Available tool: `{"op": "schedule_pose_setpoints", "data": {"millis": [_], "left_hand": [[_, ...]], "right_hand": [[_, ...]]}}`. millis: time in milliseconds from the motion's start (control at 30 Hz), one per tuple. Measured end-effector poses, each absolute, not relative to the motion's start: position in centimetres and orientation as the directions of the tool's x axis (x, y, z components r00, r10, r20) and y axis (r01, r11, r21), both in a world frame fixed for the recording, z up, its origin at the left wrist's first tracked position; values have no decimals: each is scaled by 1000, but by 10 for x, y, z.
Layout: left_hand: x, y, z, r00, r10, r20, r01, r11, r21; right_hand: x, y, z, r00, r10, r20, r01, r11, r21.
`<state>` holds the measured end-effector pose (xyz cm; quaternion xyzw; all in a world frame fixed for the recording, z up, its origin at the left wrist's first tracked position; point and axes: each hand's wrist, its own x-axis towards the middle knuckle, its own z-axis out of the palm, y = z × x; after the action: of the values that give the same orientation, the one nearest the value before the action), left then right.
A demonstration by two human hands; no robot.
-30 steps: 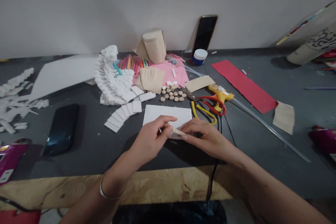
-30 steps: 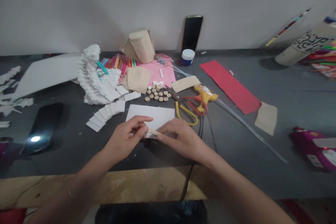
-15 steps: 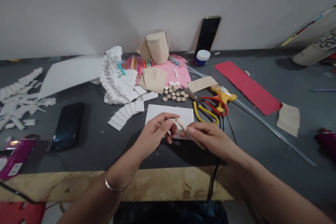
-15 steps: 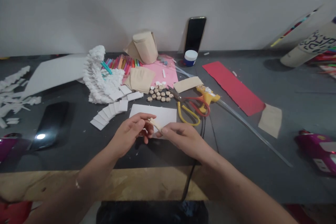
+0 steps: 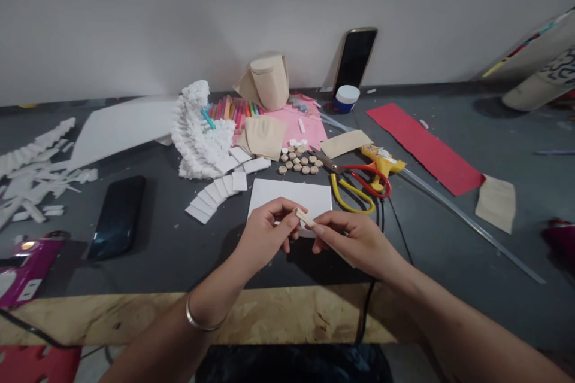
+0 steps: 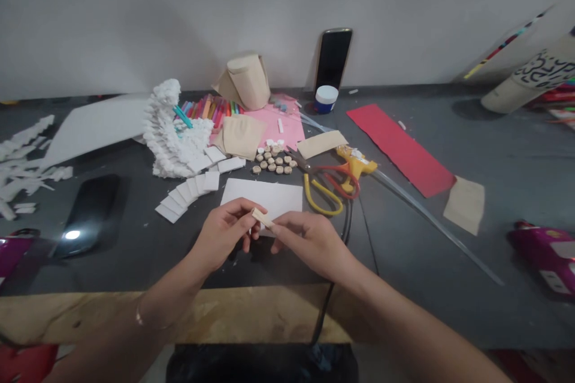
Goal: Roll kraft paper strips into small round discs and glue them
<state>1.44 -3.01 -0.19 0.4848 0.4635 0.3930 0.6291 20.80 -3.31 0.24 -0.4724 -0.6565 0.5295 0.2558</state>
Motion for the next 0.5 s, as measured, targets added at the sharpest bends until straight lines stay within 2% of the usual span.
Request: {"op": "schedule_pose_setpoints", "data": {"millis": [167,500], "left_hand": [[16,-32,-2,261,945,-200,-38,217,976],[21,-33,0,270,935,-229,-30,245,969]], "right_hand": [[206,-34,5,-437,883,-169,314,-26,-949],[204,-34,6,-381,881,-279,233,-200,-952]]}}
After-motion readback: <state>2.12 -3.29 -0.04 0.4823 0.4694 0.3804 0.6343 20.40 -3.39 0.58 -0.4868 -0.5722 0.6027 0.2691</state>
